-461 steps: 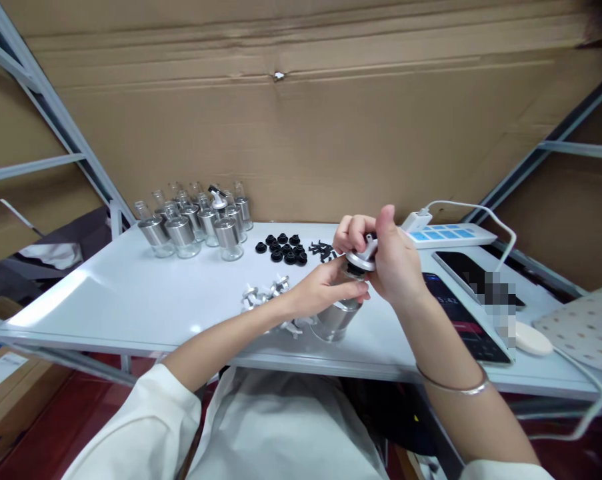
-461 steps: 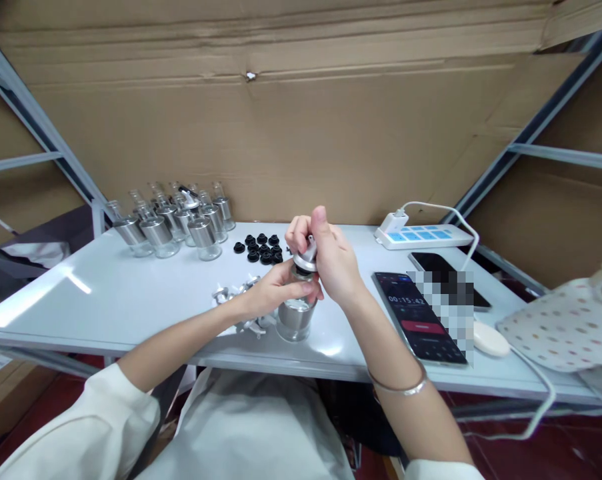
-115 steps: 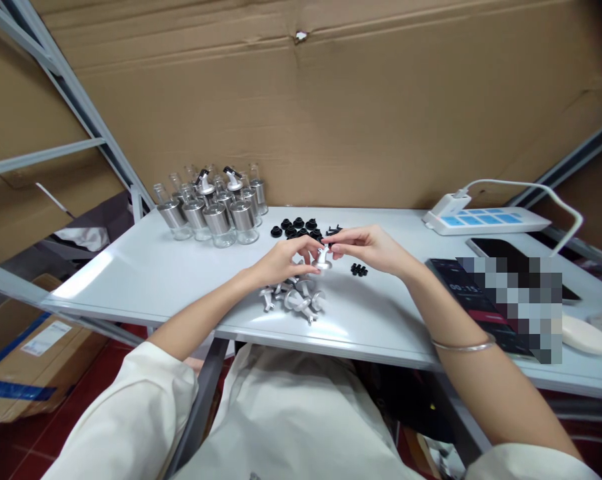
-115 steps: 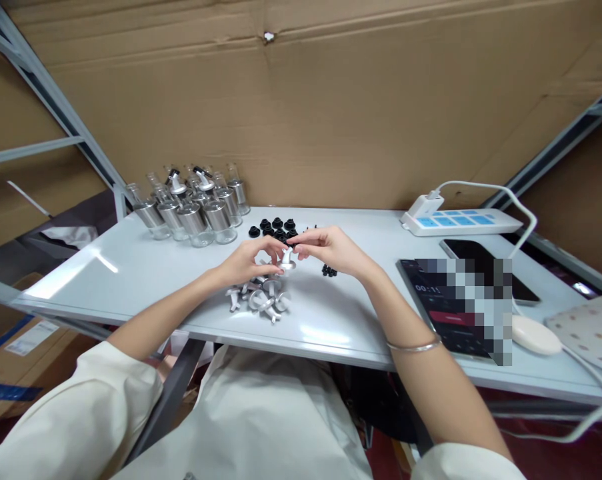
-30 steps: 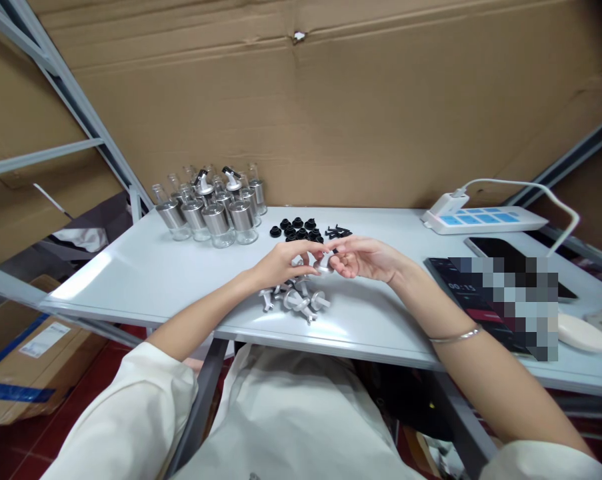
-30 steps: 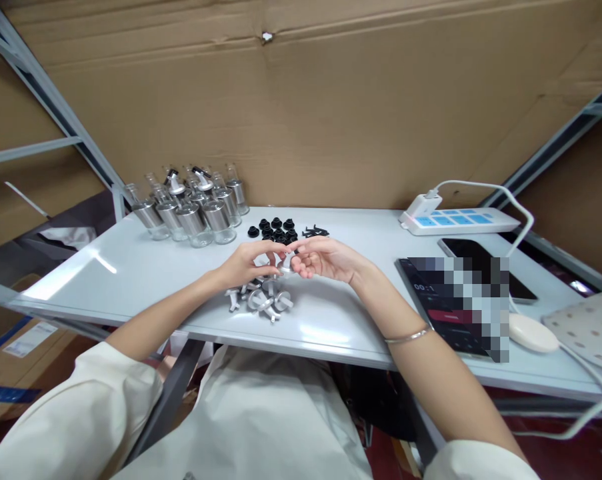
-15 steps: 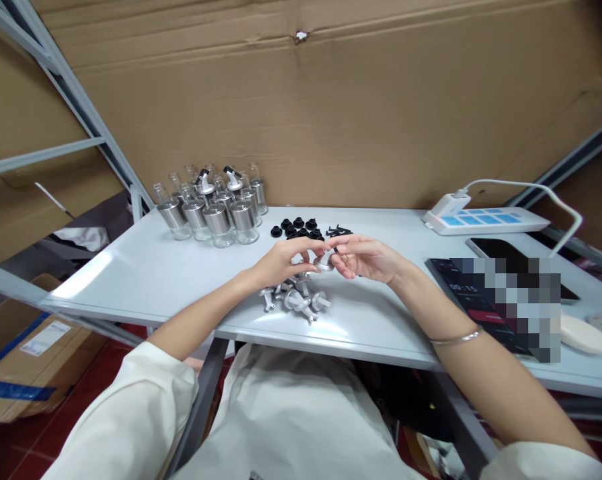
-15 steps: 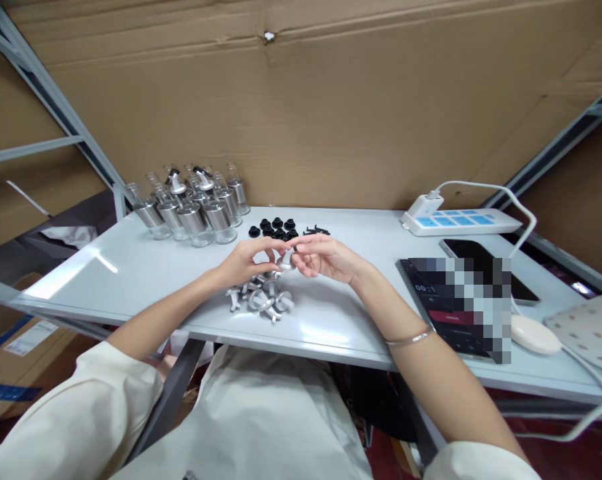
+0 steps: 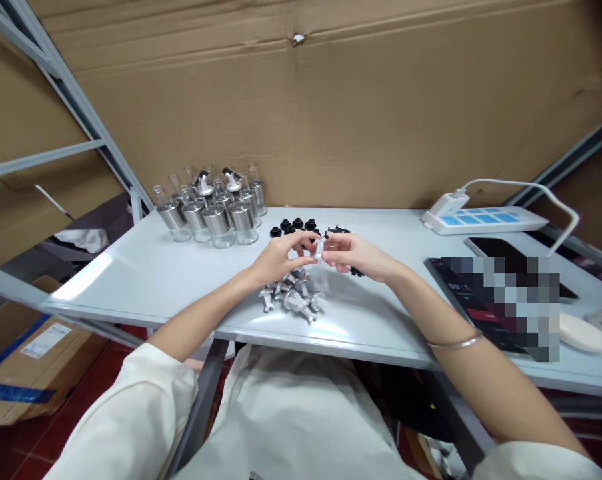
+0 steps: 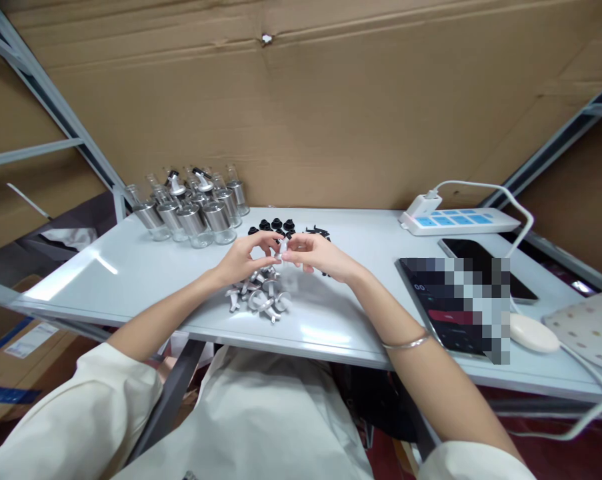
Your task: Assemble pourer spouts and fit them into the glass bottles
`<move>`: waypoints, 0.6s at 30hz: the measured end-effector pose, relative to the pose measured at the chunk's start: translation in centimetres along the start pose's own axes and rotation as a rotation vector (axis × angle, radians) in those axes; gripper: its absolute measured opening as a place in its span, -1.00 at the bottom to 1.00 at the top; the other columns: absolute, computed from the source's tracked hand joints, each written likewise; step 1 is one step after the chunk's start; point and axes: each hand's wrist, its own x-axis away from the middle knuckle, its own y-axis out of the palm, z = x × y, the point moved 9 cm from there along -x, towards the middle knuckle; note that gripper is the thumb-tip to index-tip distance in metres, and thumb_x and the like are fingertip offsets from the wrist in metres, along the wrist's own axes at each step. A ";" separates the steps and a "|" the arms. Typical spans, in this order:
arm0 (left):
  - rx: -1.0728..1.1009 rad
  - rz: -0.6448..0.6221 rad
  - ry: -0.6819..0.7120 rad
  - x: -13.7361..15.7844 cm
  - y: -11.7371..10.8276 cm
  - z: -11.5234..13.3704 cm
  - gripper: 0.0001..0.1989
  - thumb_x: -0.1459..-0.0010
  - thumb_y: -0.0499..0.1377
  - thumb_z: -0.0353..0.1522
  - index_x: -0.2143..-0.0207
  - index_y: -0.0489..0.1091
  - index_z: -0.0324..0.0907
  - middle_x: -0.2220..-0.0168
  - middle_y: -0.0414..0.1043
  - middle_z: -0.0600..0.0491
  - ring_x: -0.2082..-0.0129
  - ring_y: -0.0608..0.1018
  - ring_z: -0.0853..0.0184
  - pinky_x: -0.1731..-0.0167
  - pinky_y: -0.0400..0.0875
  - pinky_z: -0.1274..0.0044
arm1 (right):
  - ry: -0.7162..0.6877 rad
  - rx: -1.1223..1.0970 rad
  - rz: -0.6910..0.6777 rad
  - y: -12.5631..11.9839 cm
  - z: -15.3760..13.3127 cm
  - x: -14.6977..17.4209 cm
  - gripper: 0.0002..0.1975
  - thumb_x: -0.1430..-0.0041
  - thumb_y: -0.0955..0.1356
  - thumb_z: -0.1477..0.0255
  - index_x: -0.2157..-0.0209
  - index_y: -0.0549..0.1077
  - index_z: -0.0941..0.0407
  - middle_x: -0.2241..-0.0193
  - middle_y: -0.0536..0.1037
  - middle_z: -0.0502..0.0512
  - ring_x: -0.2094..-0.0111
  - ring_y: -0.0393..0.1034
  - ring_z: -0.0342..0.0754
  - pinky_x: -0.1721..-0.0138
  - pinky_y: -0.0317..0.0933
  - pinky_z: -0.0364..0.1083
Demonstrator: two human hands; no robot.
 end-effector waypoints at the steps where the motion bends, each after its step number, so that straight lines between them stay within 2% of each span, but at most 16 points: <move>1: -0.006 -0.001 -0.007 0.0 0.0 -0.1 -0.62 -0.06 0.25 -0.34 0.05 0.31 -0.18 0.31 0.48 0.07 0.45 0.46 0.51 0.44 0.34 0.67 | -0.002 0.012 0.003 0.1 -0.2 0.1 -0.65 0.14 0.47 0.17 0.46 0.39 0.15 0.55 0.36 -0.06 0.60 0.13 -0.27 0.59 0.04 -0.19; 7: -0.008 -0.002 -0.026 0.0 0.0 -0.4 -0.61 -0.06 0.24 -0.33 0.05 0.31 -0.20 0.32 0.49 0.06 0.44 0.47 0.50 0.44 0.33 0.67 | -0.001 0.003 0.035 -0.1 -0.5 0.1 -0.67 0.16 0.48 0.20 0.48 0.40 0.14 0.57 0.46 -0.02 0.61 0.23 -0.24 0.57 0.16 -0.17; 18: 0.028 -0.014 -0.075 -0.1 0.0 -0.8 -0.58 -0.06 0.24 -0.31 0.02 0.28 -0.18 0.30 0.48 0.06 0.43 0.46 0.50 0.36 0.36 0.63 | -0.080 0.006 0.052 -0.3 -0.7 0.1 -0.71 0.07 0.45 0.20 0.50 0.41 0.15 0.59 0.47 -0.02 0.62 0.26 -0.24 0.57 0.18 -0.19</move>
